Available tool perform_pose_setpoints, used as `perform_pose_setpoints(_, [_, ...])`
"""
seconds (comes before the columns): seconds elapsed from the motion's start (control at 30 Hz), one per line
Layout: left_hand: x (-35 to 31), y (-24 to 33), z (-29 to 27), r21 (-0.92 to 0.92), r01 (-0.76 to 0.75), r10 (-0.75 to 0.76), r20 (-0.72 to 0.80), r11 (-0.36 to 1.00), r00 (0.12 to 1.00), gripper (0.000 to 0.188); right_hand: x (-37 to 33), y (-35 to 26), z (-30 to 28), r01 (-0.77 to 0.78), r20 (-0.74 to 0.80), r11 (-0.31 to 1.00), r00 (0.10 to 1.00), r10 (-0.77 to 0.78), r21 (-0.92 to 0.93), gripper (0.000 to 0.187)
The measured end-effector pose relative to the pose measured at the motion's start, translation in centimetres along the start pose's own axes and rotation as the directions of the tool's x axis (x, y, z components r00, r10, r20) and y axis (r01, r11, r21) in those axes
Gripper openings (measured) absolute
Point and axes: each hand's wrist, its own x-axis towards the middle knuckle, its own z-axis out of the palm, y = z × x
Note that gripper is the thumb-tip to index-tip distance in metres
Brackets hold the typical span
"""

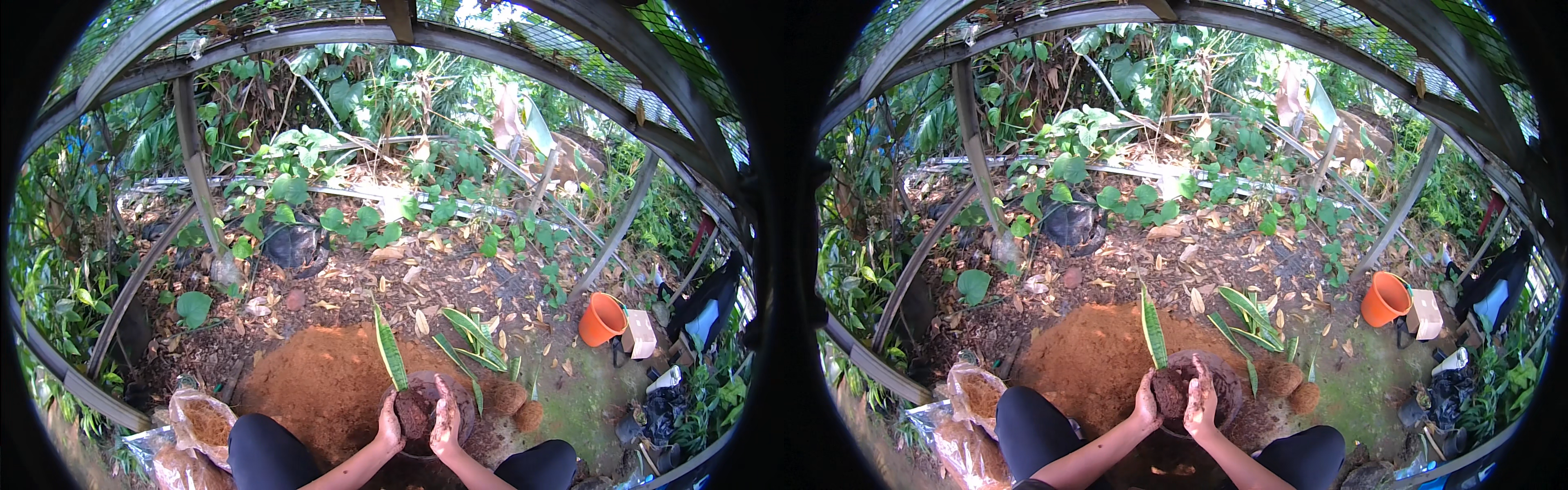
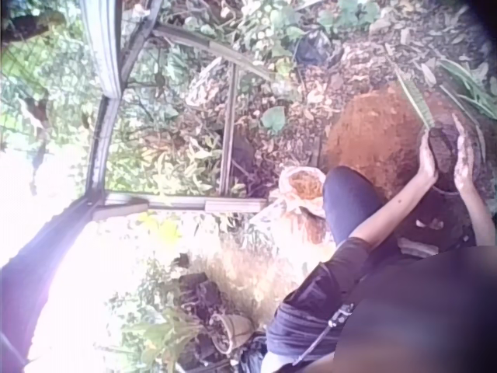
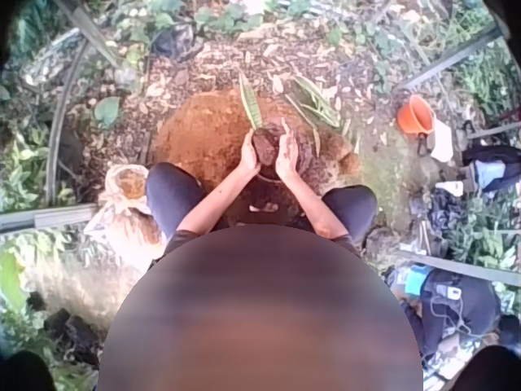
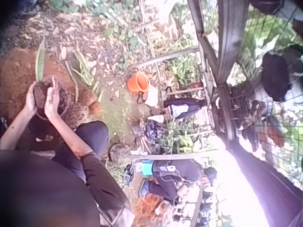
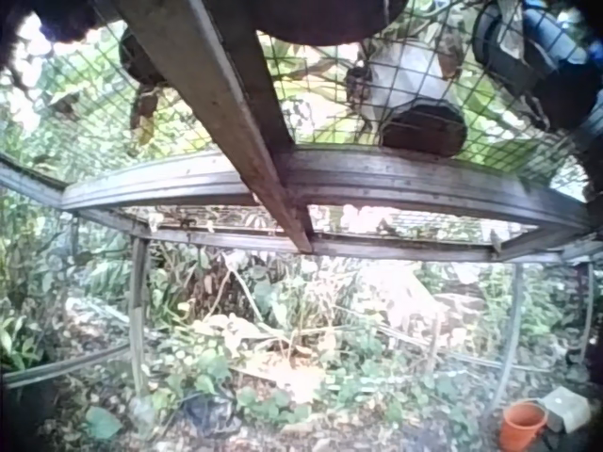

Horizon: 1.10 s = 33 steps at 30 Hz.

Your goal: The person sits on the ground and packs soil around a plant cutting in a small pot. They repeatedly add soil and press it down by hand to secure the plant.

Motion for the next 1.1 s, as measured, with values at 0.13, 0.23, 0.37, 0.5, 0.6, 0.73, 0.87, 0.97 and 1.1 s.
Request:
perform_pose_setpoints(0.13, [0.1, -0.1, 0.1, 0.101, -0.095, 0.098, -0.029, 0.99, 0.995, 0.041, 0.4, -0.6, 0.0, 0.299, 0.36, 0.759, 0.928, -0.091, -0.578, 0.048])
perform_pose_setpoints(0.23, [0.4, -0.2, -0.3, 0.111, -0.027, 0.031, -0.037, 0.993, 0.999, 0.04, 0.4, -1.9, -0.1, 0.341, 0.197, 0.777, 0.94, -0.278, -0.529, 0.051])
perform_pose_setpoints(0.37, [0.7, -0.7, -0.9, 0.116, -0.123, 0.129, -0.039, 0.986, 0.991, 0.032, 0.1, -3.7, 0.6, 0.442, 0.51, 0.685, 0.852, -0.118, -0.579, 0.052])
perform_pose_setpoints(0.5, [1.0, -0.8, -1.1, 0.099, -0.11, 0.109, 0.009, 0.989, 0.994, 0.03, -0.2, -4.5, 0.8, 0.551, 0.475, 0.429, 0.835, -0.279, -0.716, 0.051])
perform_pose_setpoints(0.6, [0.9, -0.7, -1.1, 0.25, -0.24, 0.24, 0.031, 0.938, 0.97, 0.028, 0.1, -4.1, 0.7, 0.292, 0.431, 0.753, 0.902, -0.012, -0.59, 0.049])
perform_pose_setpoints(0.73, [0.5, -0.6, -1.0, 0.162, -0.147, 0.143, 0.033, 0.976, 0.989, 0.03, 0.3, -3.6, 0.5, 0.574, 0.47, 0.503, 0.819, -0.33, -0.646, 0.049])
perform_pose_setpoints(0.87, [0.2, -0.6, -0.8, 0.244, -0.18, 0.184, 0.009, 0.953, 0.983, 0.034, 0.2, -3.8, 0.5, 0.476, 0.481, 0.64, 0.857, -0.184, -0.603, 0.047])
perform_pose_setpoints(0.97, [0.1, -0.6, -0.7, 0.205, -0.137, 0.141, -0.003, 0.969, 0.99, 0.035, 0.2, -4.1, 0.6, 0.564, 0.46, 0.526, 0.825, -0.329, -0.636, 0.043])
perform_pose_setpoints(1.1, [0.2, -0.8, -0.3, 0.189, -0.134, 0.141, -0.026, 0.973, 0.99, 0.04, 0.3, -4.2, 0.7, 0.484, 0.499, 0.588, 0.853, -0.152, -0.648, 0.044])
